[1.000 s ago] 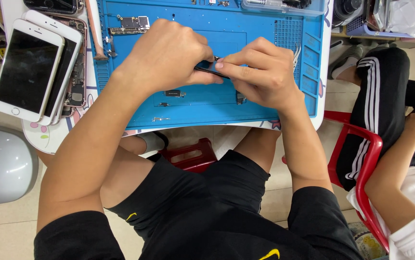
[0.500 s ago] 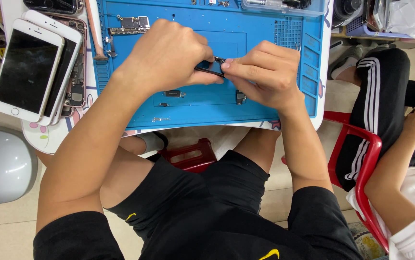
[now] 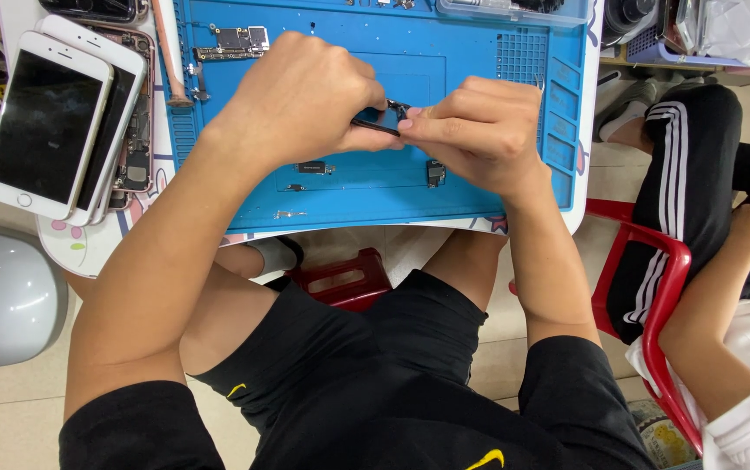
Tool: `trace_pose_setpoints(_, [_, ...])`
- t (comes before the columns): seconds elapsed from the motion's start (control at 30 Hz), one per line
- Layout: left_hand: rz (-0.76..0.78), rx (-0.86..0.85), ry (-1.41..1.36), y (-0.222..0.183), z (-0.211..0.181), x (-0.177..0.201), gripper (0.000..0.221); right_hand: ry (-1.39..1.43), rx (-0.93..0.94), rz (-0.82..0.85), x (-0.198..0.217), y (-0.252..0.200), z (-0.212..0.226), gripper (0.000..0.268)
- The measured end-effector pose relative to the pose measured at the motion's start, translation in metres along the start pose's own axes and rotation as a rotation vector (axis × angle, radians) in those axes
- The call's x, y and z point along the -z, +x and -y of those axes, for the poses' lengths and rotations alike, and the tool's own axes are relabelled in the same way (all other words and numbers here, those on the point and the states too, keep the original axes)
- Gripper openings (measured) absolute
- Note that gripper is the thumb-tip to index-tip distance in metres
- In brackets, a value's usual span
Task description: The person uses tweezers to handle small components on a blue work mat, then switches to a red screwdriver to work on a disassembled electronic device. They continue to manipulate the device's internal parts and connect a small circuit board.
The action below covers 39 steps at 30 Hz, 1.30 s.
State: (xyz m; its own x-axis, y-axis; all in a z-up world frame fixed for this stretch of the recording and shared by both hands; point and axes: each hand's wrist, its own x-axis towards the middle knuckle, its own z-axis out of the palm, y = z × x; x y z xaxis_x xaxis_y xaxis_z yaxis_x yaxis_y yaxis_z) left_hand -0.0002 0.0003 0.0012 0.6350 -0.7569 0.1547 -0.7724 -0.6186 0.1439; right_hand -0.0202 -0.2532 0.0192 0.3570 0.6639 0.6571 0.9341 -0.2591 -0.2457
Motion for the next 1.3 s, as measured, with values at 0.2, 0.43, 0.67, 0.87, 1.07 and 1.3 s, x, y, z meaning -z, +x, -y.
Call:
trace_pose_setpoints(0.2, [0.015, 0.003, 0.025, 0.0, 0.0, 0.0, 0.057, 0.0, -0.012, 0.003, 0.001, -0.001, -0.001, 0.012])
trace_pose_setpoints(0.43, [-0.013, 0.006, 0.025, -0.001, 0.0, -0.001, 0.06, -0.111, 0.013, 0.003, 0.009, -0.004, -0.011, 0.011])
trace_pose_setpoints(0.67, [-0.02, 0.002, 0.028, -0.001, -0.002, 0.003, 0.059, 0.193, -0.135, -0.679, 0.026, -0.02, -0.033, 0.023])
trace_pose_setpoints(0.87, [-0.119, -0.07, 0.052, -0.004, -0.002, -0.006, 0.065, 0.258, -0.439, -0.803, 0.032, -0.036, -0.044, 0.027])
trace_pose_setpoints(1.07, [-0.22, -0.099, 0.134, -0.005, -0.009, -0.007, 0.069, 0.204, -0.486, -0.646, 0.027, -0.025, -0.041, 0.02])
trace_pose_setpoints(1.3, [-0.17, -0.072, 0.068, 0.0, -0.013, -0.016, 0.071, 0.222, -0.501, -0.596, 0.023, -0.026, -0.041, 0.018])
